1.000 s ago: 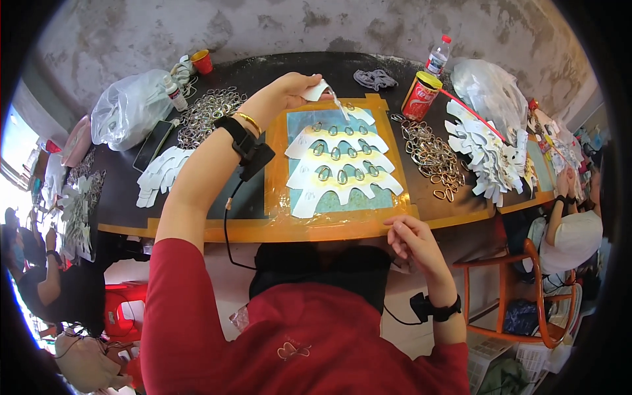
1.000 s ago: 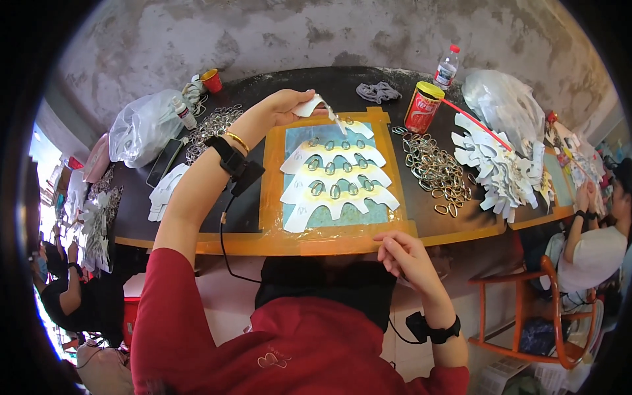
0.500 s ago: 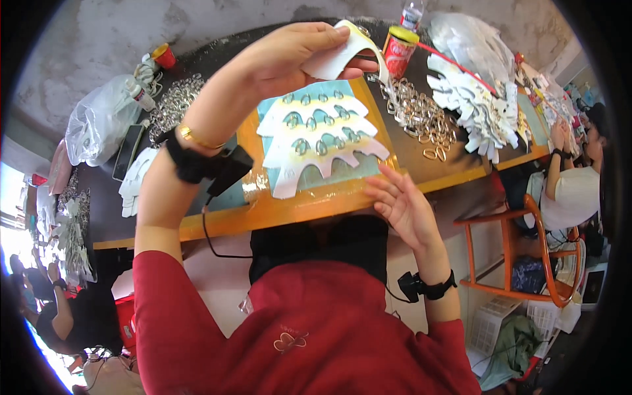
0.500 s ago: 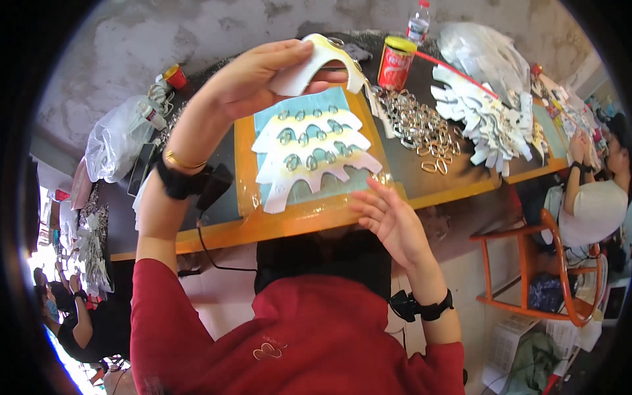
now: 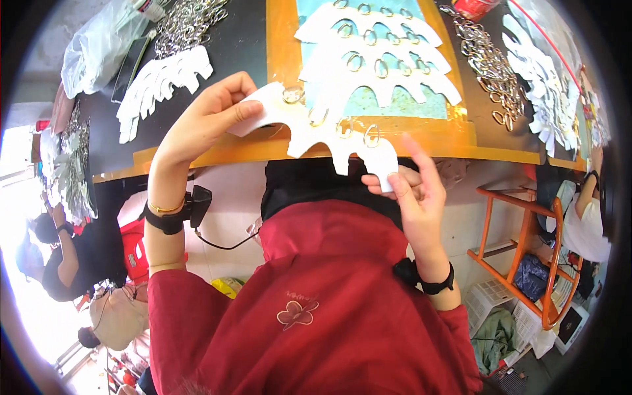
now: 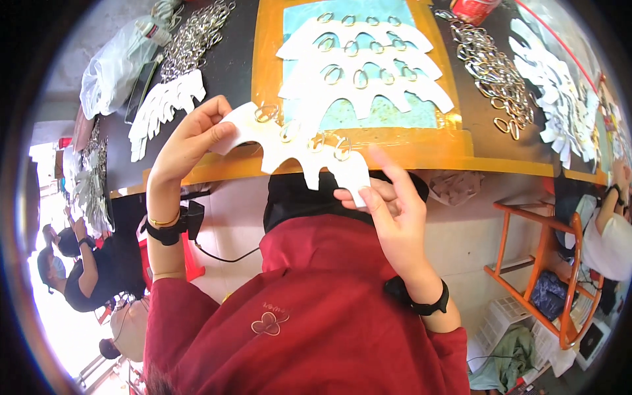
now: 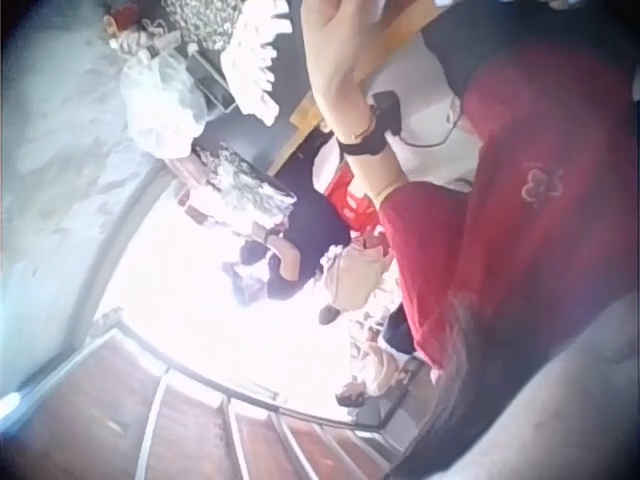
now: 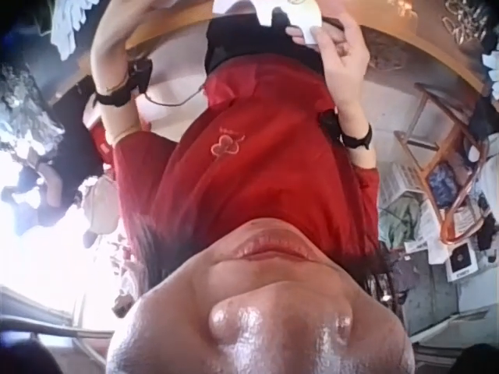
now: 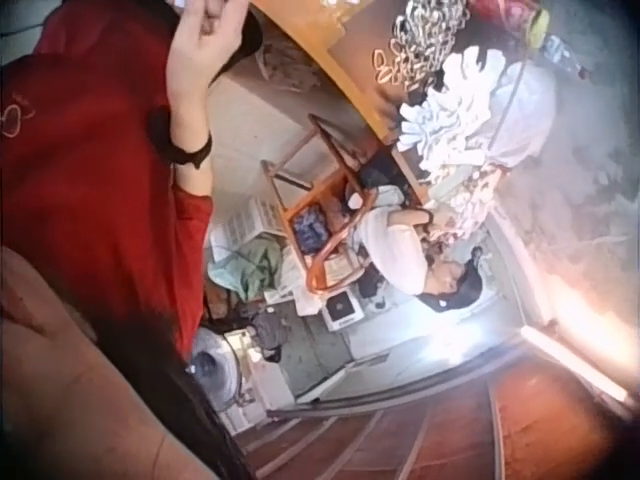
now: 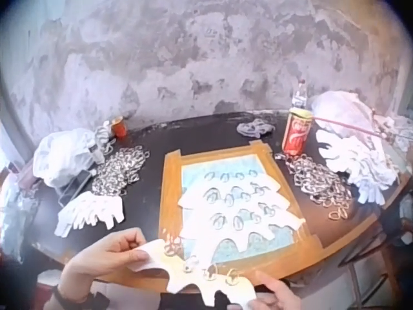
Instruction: Applying adhesive to shoe upper components with a brush and attaching metal rings.
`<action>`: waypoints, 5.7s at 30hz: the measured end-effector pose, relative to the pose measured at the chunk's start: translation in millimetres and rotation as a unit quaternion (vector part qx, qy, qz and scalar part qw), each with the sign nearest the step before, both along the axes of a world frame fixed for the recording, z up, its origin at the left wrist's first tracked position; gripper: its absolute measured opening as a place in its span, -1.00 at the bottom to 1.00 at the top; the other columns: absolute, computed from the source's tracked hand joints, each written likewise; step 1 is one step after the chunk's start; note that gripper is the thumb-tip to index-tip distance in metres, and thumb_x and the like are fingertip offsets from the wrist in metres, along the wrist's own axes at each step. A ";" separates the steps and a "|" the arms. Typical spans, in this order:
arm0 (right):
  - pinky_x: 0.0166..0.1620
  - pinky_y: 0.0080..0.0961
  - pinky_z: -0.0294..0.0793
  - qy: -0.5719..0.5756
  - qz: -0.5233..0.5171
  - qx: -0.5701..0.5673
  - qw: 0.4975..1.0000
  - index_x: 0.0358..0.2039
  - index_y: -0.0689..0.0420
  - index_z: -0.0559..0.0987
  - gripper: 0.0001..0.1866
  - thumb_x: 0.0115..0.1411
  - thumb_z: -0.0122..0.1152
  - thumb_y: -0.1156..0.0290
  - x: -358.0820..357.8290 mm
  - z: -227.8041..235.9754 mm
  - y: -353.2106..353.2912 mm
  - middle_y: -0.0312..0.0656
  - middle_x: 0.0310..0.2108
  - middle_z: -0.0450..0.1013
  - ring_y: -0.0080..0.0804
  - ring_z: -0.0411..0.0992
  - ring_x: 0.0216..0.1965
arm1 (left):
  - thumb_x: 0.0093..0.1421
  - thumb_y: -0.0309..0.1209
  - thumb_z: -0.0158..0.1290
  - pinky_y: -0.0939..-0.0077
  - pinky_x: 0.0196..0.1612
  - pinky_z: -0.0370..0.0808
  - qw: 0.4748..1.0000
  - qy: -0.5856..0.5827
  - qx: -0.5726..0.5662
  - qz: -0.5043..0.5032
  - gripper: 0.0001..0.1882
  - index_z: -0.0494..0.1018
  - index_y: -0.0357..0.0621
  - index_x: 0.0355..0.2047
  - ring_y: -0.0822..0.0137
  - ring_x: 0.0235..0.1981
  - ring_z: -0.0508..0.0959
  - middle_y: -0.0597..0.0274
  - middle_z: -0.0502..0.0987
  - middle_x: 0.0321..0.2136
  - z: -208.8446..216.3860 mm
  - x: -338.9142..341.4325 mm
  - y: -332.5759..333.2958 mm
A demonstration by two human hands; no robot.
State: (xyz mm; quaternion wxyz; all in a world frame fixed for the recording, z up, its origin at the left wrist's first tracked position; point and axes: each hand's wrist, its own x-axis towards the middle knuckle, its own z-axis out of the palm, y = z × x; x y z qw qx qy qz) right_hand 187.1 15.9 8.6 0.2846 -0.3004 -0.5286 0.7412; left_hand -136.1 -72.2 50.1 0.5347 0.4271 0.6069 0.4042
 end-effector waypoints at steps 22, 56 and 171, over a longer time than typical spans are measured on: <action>-0.22 -0.53 0.60 -0.094 -0.007 0.246 0.965 0.25 0.27 0.31 -0.29 0.08 0.34 0.74 13.4 -21.0 -24.9 -0.09 -0.33 0.57 -0.46 0.57 -0.34 | 0.33 -0.31 0.12 0.57 -0.11 0.52 0.773 -0.594 -0.100 0.201 -0.82 0.53 -0.12 -0.15 0.55 -0.25 0.53 0.39 0.57 -0.27 -75.0 163.7 -21.7; -0.14 -0.57 0.56 -0.051 -0.058 0.214 0.974 0.31 0.25 0.20 -0.33 0.20 0.19 0.72 6.2 -12.1 -15.5 -0.06 -0.18 0.52 -0.47 0.53 -0.19 | 0.27 -0.25 0.20 0.60 -0.13 0.46 0.782 -0.565 -0.122 0.234 -0.79 0.45 0.01 -0.19 0.61 -0.30 0.47 0.50 0.50 -0.30 -60.4 178.3 0.8; -0.53 -0.75 0.44 -0.135 0.041 -0.051 0.989 -0.36 0.29 0.52 -0.87 0.12 0.33 0.65 39.1 33.9 11.7 -0.20 -0.46 0.53 -0.62 0.48 -0.57 | -0.10 -0.69 0.25 0.54 -0.51 0.45 0.927 0.202 0.310 -0.064 -0.82 0.57 -0.24 -0.44 0.33 -0.53 0.54 0.21 0.53 -0.50 -14.2 171.5 13.6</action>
